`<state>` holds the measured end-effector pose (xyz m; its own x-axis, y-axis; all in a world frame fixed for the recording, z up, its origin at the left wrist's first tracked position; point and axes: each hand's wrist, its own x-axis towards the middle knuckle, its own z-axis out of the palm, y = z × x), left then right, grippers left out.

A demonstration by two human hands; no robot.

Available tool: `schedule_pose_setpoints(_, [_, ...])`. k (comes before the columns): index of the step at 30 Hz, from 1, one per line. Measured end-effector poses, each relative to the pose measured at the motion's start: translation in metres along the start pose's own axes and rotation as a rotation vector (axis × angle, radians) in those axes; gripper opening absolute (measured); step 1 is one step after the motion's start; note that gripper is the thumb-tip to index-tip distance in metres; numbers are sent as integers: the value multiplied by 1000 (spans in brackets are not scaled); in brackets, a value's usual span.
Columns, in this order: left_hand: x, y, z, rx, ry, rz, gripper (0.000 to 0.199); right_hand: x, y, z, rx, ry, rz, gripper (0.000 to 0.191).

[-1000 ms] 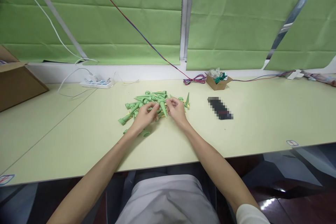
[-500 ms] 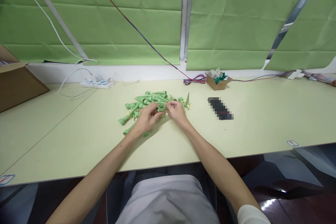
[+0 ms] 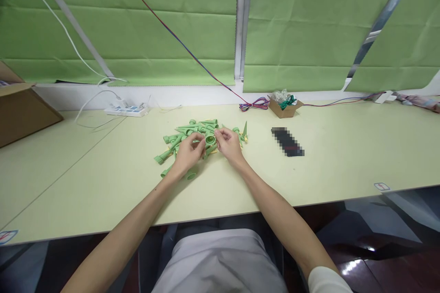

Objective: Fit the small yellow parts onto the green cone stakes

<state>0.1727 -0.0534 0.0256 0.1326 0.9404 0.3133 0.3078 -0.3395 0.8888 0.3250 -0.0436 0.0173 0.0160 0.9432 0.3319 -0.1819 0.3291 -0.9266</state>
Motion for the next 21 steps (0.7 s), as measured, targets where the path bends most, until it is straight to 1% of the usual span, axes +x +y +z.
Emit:
schedule_pose_setpoints(2, [1, 2, -1, -254, -124, -181, 34, 0, 1, -1, -46, -13, -36, 49])
schedule_pose_setpoints(4, [1, 6, -1, -501, -244, -314, 41, -1, 1, -2, -82, -36, -43, 47])
schedule_pose_setpoints(6, [1, 8, -1, -646, -317, -372, 41, -1, 1, -2, -108, -59, -36, 47])
schedule_pose_setpoints(8, [0, 10, -1, -704, -336, -373, 38, -2, 1, -3, -125, -80, -33, 48])
schedule_pose_setpoints(11, [-1, 9, -2, -717, -320, -350, 36, -1, 2, -4, -146, -107, -39, 48])
schedule_pose_setpoints(15, [-2, 7, -3, -650, -310, -289, 41, -1, 3, -6, -156, -124, -55, 47])
schedule_pose_setpoints(18, [-3, 8, -4, -513, -305, -189, 45, -2, 2, -7, -174, -128, -54, 48])
schedule_pose_setpoints(21, [-4, 10, -6, -333, -291, -92, 42, -2, 0, -7, -202, -126, -47, 50])
